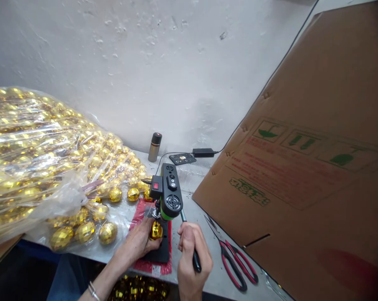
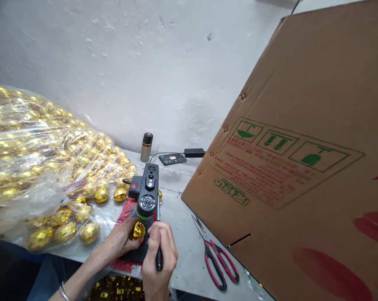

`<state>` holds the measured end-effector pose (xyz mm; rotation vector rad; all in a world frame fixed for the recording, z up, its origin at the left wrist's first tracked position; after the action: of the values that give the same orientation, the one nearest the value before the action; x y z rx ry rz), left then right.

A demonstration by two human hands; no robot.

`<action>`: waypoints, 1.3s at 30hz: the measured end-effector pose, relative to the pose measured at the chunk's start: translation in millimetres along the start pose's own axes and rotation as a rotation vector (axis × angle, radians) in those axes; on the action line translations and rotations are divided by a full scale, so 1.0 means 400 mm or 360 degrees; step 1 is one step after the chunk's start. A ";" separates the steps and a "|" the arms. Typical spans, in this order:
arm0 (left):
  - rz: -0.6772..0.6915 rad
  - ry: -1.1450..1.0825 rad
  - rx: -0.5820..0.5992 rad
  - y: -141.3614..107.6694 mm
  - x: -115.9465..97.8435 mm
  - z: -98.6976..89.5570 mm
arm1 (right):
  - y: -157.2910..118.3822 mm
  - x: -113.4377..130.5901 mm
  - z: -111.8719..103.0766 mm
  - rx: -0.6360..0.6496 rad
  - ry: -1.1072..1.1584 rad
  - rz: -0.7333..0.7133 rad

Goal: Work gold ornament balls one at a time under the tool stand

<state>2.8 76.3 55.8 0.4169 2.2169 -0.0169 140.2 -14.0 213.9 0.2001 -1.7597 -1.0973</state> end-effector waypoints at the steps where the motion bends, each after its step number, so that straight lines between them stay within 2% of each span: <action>1: -0.0010 0.0026 0.0018 -0.001 -0.002 0.007 | 0.000 0.000 0.000 -0.0003 0.0006 -0.0002; 3: -0.0013 0.0041 0.0006 -0.004 0.000 0.023 | -0.001 0.000 -0.001 -0.0006 0.0012 -0.0004; 7: -0.0019 -0.0012 -0.0148 -0.015 0.026 0.048 | -0.001 0.001 -0.002 0.0011 0.0007 -0.0015; 10: -0.0017 -0.0031 -0.0156 -0.020 0.040 0.061 | -0.005 0.000 -0.002 0.0002 0.0016 -0.0033; 23: 0.0000 -0.0022 -0.0157 -0.025 0.039 0.061 | -0.128 -0.113 0.006 -0.0139 0.0081 -0.0096; 39: -0.0002 -0.0007 -0.0193 -0.025 0.039 0.072 | -0.138 -0.114 0.015 -0.0266 0.0176 -0.0035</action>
<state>12.6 66.8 24.3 0.3479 2.2007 0.1154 138.2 -15.7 142.0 0.1741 -1.5630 -1.2200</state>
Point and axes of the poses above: each hand's wrist, its own y-axis towards the middle knuckle, its own z-axis out of the palm, x = y × z, the point moved 7 cm from there along y, towards the middle knuckle
